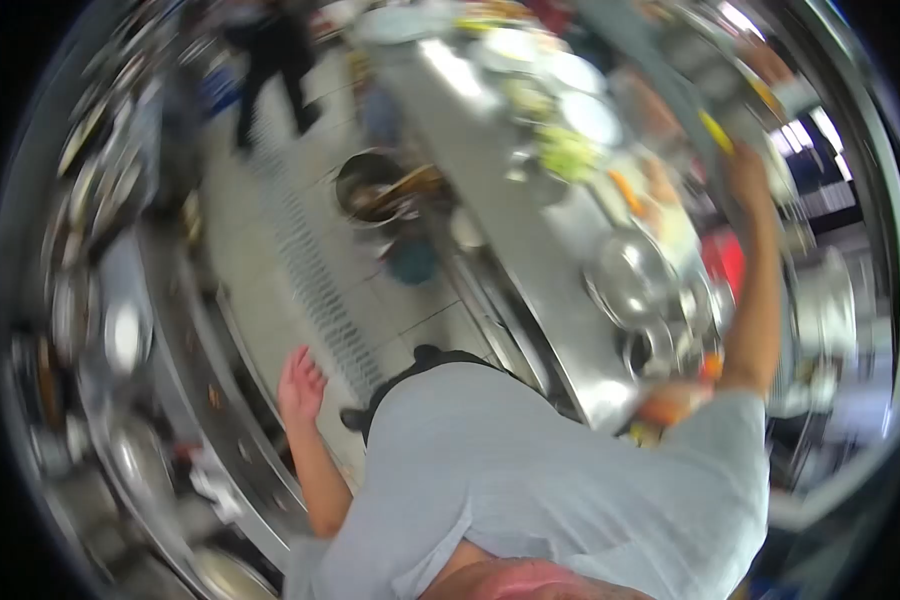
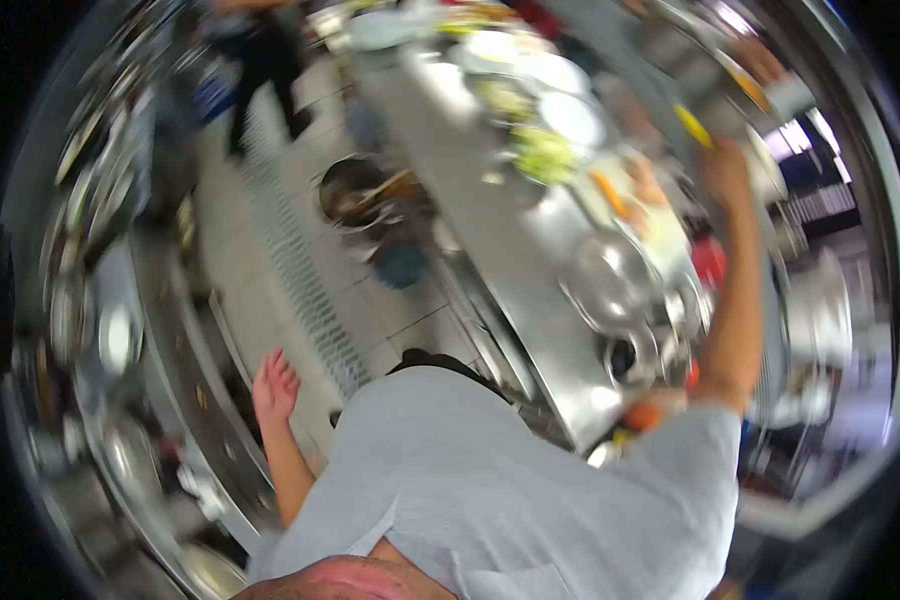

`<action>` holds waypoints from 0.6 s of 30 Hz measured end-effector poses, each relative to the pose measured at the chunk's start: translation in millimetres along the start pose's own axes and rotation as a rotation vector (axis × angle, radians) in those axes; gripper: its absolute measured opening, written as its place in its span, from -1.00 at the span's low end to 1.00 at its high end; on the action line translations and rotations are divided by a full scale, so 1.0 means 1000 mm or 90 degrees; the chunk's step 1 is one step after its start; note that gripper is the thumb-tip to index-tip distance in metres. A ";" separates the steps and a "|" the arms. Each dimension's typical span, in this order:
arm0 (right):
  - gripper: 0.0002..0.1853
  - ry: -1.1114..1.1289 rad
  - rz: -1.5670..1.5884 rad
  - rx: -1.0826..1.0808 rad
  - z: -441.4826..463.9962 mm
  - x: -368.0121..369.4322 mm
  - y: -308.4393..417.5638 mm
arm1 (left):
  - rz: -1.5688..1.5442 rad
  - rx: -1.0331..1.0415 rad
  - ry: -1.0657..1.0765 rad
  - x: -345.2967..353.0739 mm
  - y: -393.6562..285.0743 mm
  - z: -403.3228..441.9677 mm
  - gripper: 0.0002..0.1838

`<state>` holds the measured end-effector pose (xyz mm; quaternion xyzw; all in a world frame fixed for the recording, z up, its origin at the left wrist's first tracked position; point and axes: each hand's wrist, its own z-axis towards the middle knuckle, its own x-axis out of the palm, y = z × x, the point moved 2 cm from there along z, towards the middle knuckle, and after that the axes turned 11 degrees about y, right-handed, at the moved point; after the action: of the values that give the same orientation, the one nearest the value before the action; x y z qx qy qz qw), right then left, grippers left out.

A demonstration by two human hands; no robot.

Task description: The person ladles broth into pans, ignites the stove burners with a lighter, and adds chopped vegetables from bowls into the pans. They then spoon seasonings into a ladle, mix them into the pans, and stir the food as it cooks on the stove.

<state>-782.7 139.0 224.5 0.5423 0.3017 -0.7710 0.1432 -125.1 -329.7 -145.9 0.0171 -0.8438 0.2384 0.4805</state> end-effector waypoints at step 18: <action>-0.29 0.807 0.854 -0.336 -0.061 0.004 0.546 | -0.132 0.327 -0.601 -0.324 0.005 -0.159 -0.50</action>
<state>-439.4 -246.6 37.8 0.8685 0.1134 0.0009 0.4825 175.4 -324.1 -345.8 0.3220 -0.8764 0.3545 0.0508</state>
